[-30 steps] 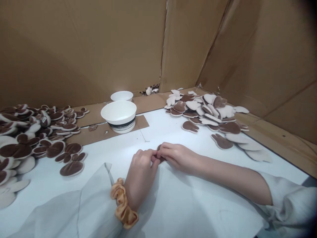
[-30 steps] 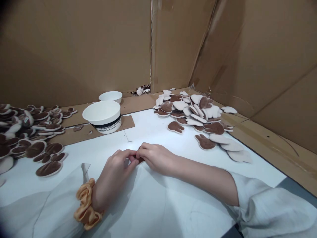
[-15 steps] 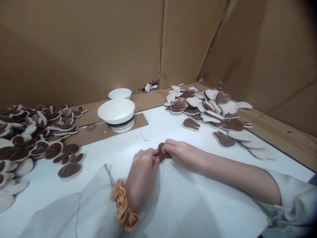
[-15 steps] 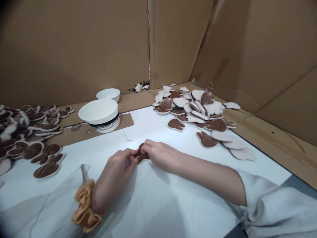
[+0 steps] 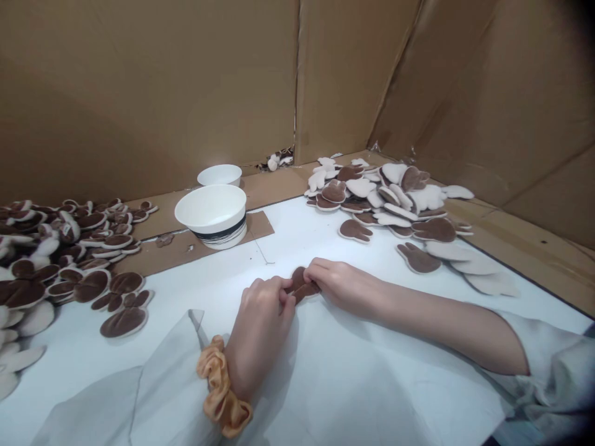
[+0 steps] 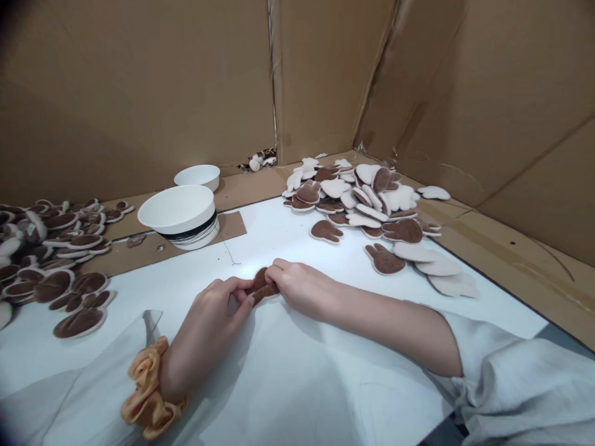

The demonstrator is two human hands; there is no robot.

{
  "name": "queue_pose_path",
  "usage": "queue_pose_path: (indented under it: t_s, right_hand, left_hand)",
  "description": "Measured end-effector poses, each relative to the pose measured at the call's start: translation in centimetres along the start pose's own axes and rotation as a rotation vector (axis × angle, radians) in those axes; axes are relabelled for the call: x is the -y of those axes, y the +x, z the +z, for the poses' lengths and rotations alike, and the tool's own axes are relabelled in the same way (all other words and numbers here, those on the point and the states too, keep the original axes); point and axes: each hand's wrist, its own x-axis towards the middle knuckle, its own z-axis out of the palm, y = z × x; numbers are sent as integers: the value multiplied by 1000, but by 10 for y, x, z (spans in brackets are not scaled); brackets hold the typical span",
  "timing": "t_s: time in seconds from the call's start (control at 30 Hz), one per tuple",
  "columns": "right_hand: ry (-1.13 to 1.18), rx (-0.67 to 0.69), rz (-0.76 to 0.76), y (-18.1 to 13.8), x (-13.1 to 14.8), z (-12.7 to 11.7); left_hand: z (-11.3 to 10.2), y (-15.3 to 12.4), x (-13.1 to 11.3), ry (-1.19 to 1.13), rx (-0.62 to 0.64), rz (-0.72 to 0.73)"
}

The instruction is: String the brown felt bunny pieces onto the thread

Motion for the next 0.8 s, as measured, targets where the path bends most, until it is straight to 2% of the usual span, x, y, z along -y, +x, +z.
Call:
queue_pose_path:
  t_s: [0.23, 0.57, 0.8]
  right_hand:
    - [11, -28, -109, -1, 3, 3]
    - [33, -9, -154, 3, 10, 2]
    - [-56, 16, -181, 4, 10, 3]
  left_hand:
    - [0, 2, 2, -40, 20, -29]
    - [2, 2, 1, -88, 5, -77]
    - [0, 0, 0, -84, 8, -58]
